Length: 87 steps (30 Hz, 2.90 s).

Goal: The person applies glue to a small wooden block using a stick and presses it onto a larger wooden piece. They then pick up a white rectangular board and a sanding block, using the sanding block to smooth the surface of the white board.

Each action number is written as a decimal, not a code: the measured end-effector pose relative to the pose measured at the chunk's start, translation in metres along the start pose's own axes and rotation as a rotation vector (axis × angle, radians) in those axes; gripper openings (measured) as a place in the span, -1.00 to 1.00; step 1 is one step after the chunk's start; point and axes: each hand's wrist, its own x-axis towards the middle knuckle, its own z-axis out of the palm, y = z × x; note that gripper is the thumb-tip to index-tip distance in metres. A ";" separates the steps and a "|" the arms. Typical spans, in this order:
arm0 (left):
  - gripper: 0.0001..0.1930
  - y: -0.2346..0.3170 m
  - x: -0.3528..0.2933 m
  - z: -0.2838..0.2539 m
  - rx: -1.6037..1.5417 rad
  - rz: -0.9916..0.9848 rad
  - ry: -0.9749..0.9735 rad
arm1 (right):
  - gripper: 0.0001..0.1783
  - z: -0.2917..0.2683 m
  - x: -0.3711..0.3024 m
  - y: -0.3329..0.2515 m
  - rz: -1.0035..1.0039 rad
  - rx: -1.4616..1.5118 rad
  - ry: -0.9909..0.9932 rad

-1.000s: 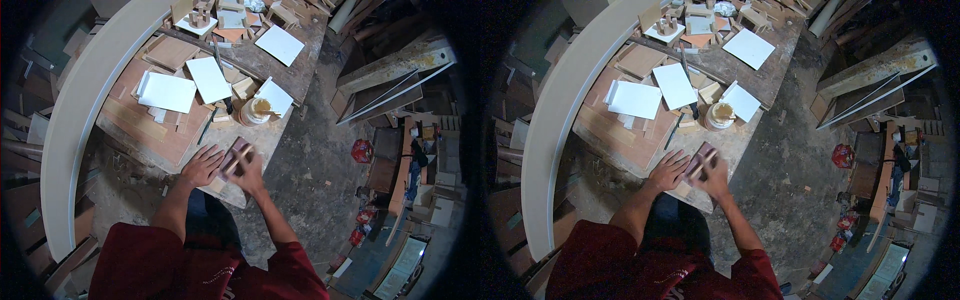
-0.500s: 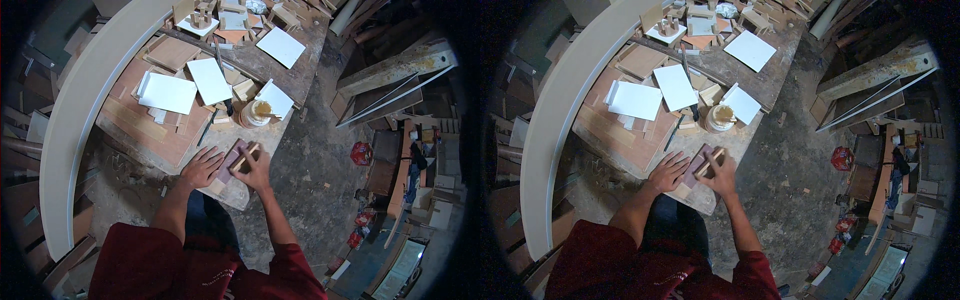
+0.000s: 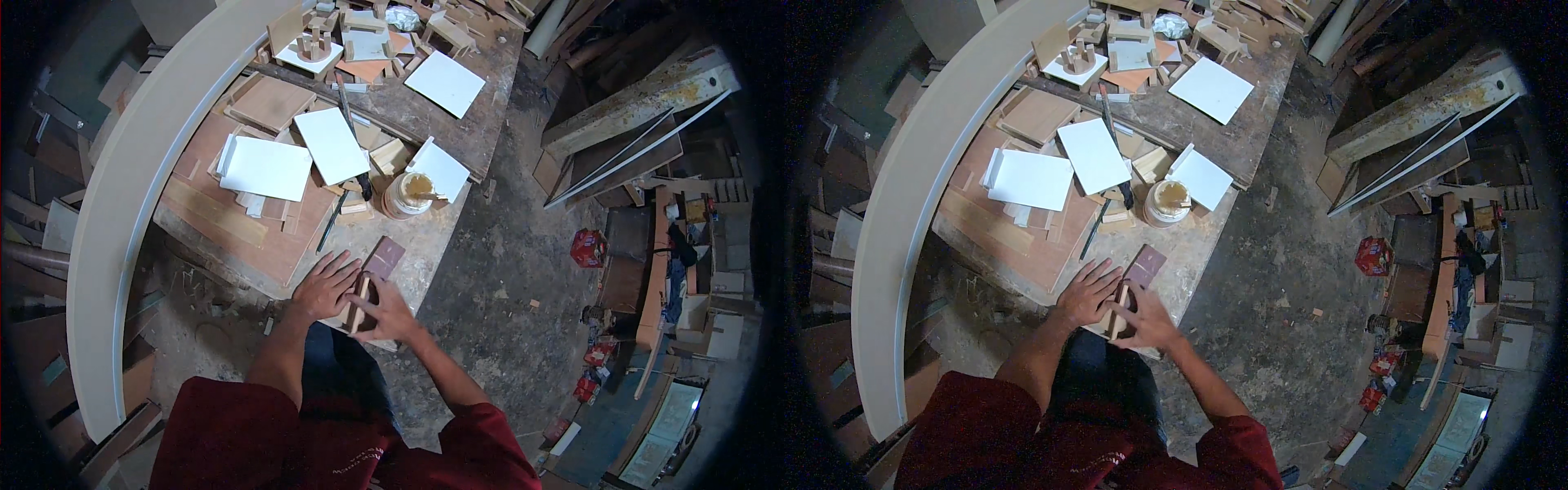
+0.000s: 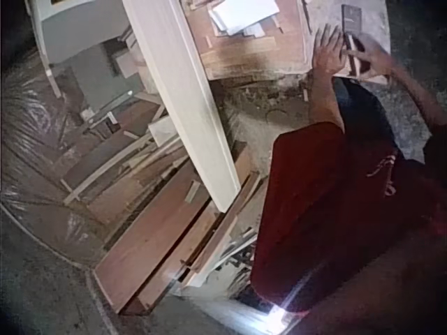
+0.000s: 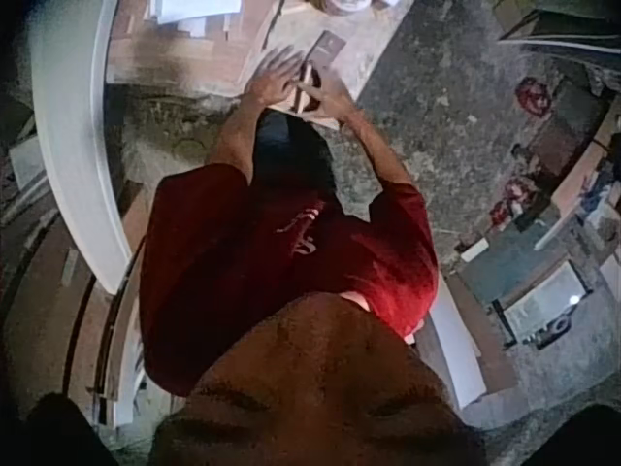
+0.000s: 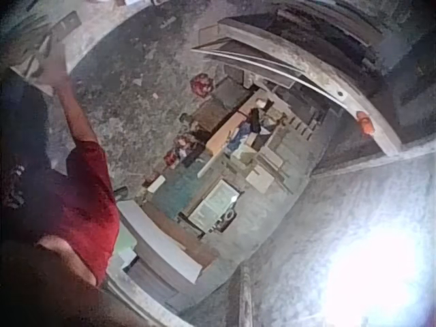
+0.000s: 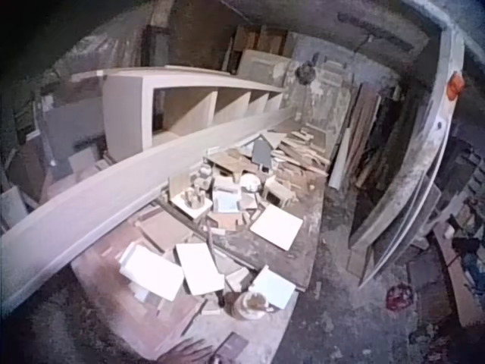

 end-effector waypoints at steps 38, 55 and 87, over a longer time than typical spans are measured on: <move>-0.60 -0.002 -0.003 0.002 -0.006 0.029 0.055 | -0.12 -0.045 0.036 0.019 0.415 -0.082 0.073; -0.13 -0.002 -0.002 -0.010 0.038 0.114 -0.183 | -0.07 -0.052 0.047 0.017 0.319 -0.131 0.082; -0.09 -0.002 -0.002 -0.010 -0.024 0.093 -0.239 | -0.11 -0.031 0.025 -0.002 0.141 -0.062 -0.099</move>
